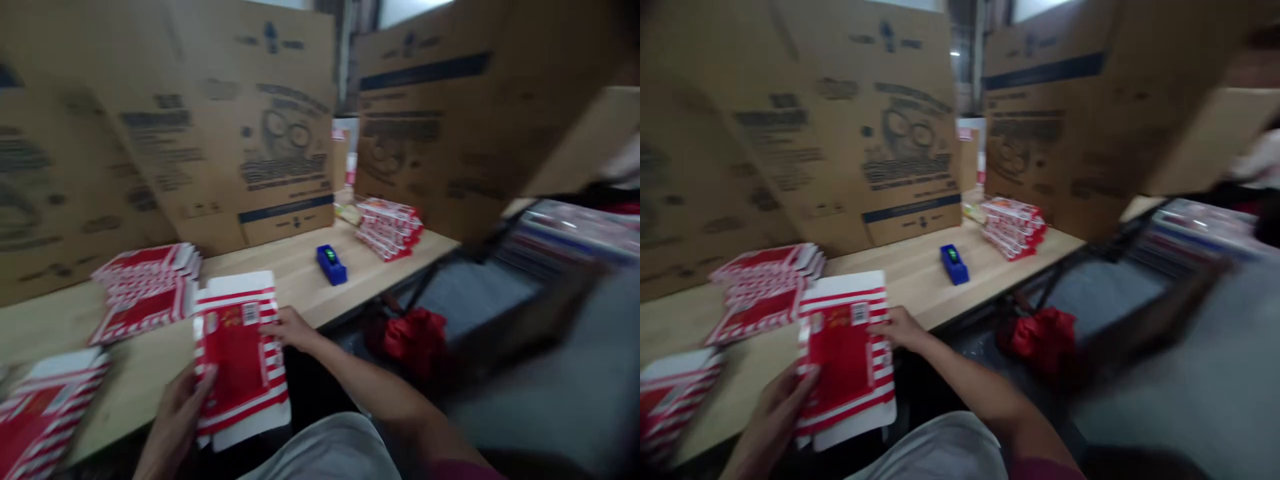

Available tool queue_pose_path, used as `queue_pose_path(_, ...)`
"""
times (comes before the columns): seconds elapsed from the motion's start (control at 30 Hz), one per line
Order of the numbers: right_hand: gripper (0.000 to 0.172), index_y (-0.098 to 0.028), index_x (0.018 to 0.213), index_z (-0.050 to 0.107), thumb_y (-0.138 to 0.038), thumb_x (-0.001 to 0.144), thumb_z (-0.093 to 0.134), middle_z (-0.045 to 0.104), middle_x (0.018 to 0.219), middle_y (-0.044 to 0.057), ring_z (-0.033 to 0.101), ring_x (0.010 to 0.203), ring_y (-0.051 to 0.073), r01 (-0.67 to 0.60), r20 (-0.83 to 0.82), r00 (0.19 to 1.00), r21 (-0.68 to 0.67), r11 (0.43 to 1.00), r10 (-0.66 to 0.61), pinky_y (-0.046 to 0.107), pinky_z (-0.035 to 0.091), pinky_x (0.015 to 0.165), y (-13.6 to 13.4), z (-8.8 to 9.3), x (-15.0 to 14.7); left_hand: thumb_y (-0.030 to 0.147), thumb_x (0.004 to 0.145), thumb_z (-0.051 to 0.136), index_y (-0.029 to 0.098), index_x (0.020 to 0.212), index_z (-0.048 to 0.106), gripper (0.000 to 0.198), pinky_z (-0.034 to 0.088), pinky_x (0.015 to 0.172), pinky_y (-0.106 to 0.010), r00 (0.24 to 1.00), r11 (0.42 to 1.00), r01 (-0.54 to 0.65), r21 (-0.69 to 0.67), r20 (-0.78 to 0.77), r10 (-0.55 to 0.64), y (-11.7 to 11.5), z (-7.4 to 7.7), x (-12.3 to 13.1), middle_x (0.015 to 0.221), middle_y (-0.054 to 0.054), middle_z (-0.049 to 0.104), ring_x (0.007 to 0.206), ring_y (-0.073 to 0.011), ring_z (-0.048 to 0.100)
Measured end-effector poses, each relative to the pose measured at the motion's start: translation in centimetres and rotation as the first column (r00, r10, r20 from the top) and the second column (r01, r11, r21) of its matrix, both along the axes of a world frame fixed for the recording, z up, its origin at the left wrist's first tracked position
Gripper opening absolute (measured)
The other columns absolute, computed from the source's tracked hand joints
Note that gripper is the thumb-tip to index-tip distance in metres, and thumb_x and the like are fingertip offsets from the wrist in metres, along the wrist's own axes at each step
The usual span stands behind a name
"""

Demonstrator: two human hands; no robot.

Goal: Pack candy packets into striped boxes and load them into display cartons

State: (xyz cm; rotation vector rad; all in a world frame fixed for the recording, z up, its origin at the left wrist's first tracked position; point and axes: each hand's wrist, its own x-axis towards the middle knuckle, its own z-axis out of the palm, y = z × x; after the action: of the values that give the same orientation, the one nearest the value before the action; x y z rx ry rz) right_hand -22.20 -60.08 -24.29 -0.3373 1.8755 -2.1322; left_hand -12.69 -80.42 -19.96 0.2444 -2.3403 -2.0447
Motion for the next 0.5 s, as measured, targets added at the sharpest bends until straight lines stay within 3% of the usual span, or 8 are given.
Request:
queue_pose_path(0.07, 0.034, -0.015, 0.068, 0.066, -0.047, 0.064, 0.079, 0.063, 0.064, -0.002, 0.056, 0.060, 0.014, -0.087, 0.036, 0.996, -0.009, 0.996, 0.087, 0.027, 0.045, 0.060, 0.4, -0.8, 0.7, 0.055, 0.064, 0.078, 0.024, 0.131, 0.055, 0.077, 0.060, 0.074, -0.036, 0.996, 0.979, -0.076, 0.188, -0.041, 0.085, -0.1, -1.0, -1.0, 0.110, -0.008, 0.073, 0.098, -0.0287, 0.069)
queue_pose_path(0.17, 0.034, -0.017, 0.084, 0.066, -0.045, 0.068, 0.078, 0.070, 0.082, 0.002, 0.064, 0.073, 0.019, -0.169, 0.040, 0.985, 0.007, 0.986, 0.169, 0.033, 0.051, 0.072, 0.4, -1.5, 1.5, 0.047, 0.069, 0.078, 0.024, 0.138, 0.048, 0.079, 0.056, 0.089, -0.036, 0.974, 0.925, -0.104, 0.366, -0.152, 0.169, -0.1, -2.5, -2.2, 0.128, -0.011, 0.065, 0.112, -0.0268, 0.064)
queue_pose_path(0.33, 0.064, -0.026, 0.121, 0.051, -0.044, 0.065, 0.079, 0.067, 0.110, 0.006, 0.067, 0.088, 0.021, 0.138, -0.039, 0.990, 0.019, 0.990, -0.137, 0.036, 0.055, 0.078, 0.7, -2.6, 1.9, 0.034, 0.073, 0.077, 0.029, 0.142, 0.044, 0.077, 0.055, 0.092, -0.039, 0.992, 0.866, 0.018, 0.499, -0.114, 0.045, 0.5, -4.6, -0.6, 0.136, -0.011, 0.058, 0.114, -0.0264, 0.063)
queue_pose_path(0.4, 0.060, -0.025, 0.123, 0.054, -0.049, 0.071, 0.074, 0.066, 0.115, 0.009, 0.066, 0.093, 0.023, 0.133, -0.052, 0.990, 0.077, 0.988, -0.129, 0.040, 0.055, 0.082, 1.1, -3.0, 1.8, 0.033, 0.072, 0.078, 0.030, 0.139, 0.047, 0.074, 0.056, 0.089, -0.039, 0.996, 0.852, 0.055, 0.521, -0.093, -0.007, 0.6, -5.1, 0.2, 0.136, -0.011, 0.058, 0.111, -0.0265, 0.064)
queue_pose_path(0.5, 0.046, -0.022, 0.111, 0.068, -0.054, 0.078, 0.065, 0.066, 0.116, 0.010, 0.061, 0.108, 0.028, 0.094, -0.146, 0.987, 0.184, 0.978, -0.068, 0.045, 0.048, 0.097, 1.9, -3.7, 1.7, 0.032, 0.072, 0.079, 0.026, 0.129, 0.055, 0.062, 0.057, 0.083, -0.036, 0.998, 0.862, 0.060, 0.504, -0.046, -0.043, 0.5, -5.7, 0.6, 0.129, -0.012, 0.062, 0.100, -0.0253, 0.068)
